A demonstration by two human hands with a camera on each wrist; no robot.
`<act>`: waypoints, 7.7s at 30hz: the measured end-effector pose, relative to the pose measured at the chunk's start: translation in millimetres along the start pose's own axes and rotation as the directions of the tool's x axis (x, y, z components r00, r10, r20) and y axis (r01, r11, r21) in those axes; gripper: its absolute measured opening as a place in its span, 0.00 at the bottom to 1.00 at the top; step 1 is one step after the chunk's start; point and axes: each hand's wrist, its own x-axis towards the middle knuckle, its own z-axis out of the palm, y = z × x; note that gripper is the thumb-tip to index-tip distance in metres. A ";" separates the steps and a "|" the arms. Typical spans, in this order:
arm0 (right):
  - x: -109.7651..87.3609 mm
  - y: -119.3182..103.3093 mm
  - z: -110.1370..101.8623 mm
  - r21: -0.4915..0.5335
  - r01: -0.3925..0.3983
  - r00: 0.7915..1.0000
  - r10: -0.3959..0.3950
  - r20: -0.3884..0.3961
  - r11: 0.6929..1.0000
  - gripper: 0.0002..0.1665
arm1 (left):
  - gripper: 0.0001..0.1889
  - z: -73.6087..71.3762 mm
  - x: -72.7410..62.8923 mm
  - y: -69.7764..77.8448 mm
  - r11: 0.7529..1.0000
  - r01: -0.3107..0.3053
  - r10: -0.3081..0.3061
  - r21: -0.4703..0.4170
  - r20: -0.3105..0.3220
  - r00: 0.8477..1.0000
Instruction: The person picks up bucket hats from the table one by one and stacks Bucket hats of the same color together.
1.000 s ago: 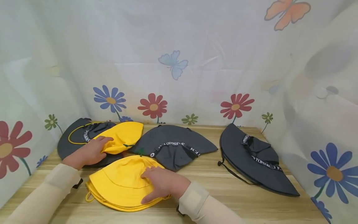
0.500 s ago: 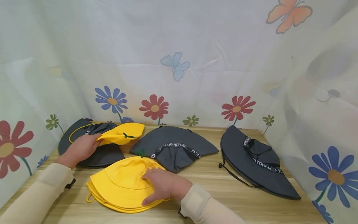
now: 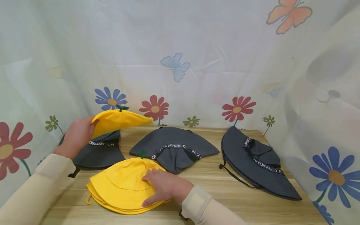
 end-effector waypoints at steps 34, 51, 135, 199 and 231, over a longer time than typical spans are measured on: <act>1.3 4.4 1.4 0.016 0.032 0.999 -0.032 -0.015 0.999 0.48 | 0.16 -101.5 56.3 140.0 0.969 -0.173 0.153 -0.176 -0.118 0.981; -8.2 7.3 -2.6 -0.005 0.125 0.989 -0.125 -0.081 0.992 0.44 | 0.15 -119.5 40.7 178.6 0.909 -0.306 0.298 -0.284 -0.074 0.952; -157.1 22.5 -232.2 0.073 0.151 0.698 -0.054 -0.714 0.986 0.09 | 0.17 -162.6 21.5 140.6 0.744 -0.357 0.425 -0.565 -0.013 0.905; -30.5 25.3 -22.5 0.176 0.054 0.894 0.031 -0.446 0.983 0.29 | 0.25 3.3 -92.1 78.0 0.945 -0.225 0.317 -0.238 0.491 0.812; -10.3 20.7 -6.2 -0.010 0.149 0.986 -0.149 -0.077 0.989 0.40 | 0.42 31.9 -102.0 112.4 0.943 -0.160 0.327 -0.291 0.732 0.598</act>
